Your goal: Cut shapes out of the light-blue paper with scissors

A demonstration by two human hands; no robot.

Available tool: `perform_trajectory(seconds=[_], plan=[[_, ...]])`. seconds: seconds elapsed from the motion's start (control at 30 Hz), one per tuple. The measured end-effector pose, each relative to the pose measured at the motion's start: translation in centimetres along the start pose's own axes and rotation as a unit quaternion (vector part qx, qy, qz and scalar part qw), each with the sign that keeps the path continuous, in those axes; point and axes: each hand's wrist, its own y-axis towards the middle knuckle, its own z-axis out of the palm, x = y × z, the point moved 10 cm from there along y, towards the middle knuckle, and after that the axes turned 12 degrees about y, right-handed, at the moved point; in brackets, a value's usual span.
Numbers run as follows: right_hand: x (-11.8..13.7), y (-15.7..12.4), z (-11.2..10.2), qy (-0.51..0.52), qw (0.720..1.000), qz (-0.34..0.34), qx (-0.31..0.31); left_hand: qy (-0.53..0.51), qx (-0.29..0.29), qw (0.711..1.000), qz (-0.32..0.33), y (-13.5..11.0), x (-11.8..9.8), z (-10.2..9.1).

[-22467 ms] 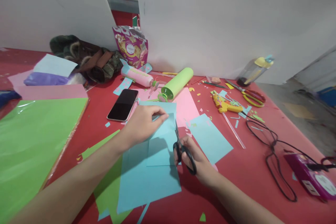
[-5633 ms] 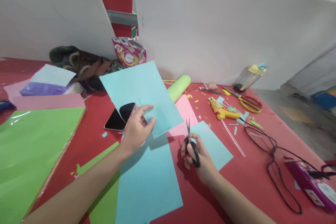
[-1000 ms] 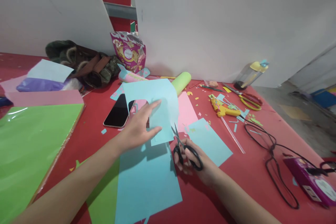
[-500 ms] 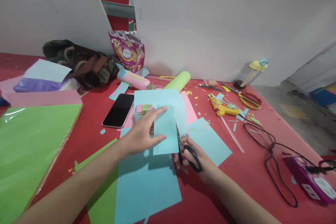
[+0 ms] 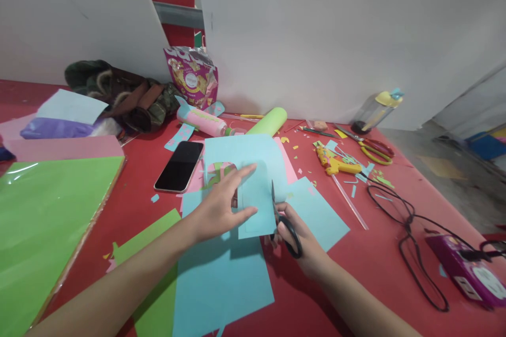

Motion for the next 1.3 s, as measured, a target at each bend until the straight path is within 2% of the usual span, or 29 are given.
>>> perform_trajectory(seconds=[0.13,0.47,0.77,0.9,1.13,1.3], plan=[[-0.1,0.0,-0.1,-0.019,1.000,0.005,-0.008,0.017,-0.021,1.000,0.003,0.0,-0.1,-0.1],[-0.3,0.2,-0.4,0.005,0.999,0.016,-0.051,0.009,-0.024,1.000,-0.007,0.0,0.2,0.2],[-0.7,0.2,-1.0,0.006,0.997,0.019,-0.073,0.014,-0.001,1.000,-0.022,0.1,0.1,0.3],[-0.6,0.1,-1.0,0.016,0.997,0.015,-0.068,0.014,-0.005,1.000,-0.007,0.1,-0.4,0.3],[-0.2,0.0,-1.4,0.034,0.997,-0.009,-0.072,0.004,0.055,0.998,-0.011,-0.3,-0.7,1.7],[0.1,-0.1,-1.3,0.030,0.996,-0.011,-0.078,0.007,0.052,0.998,-0.016,-0.4,-0.8,1.7]])
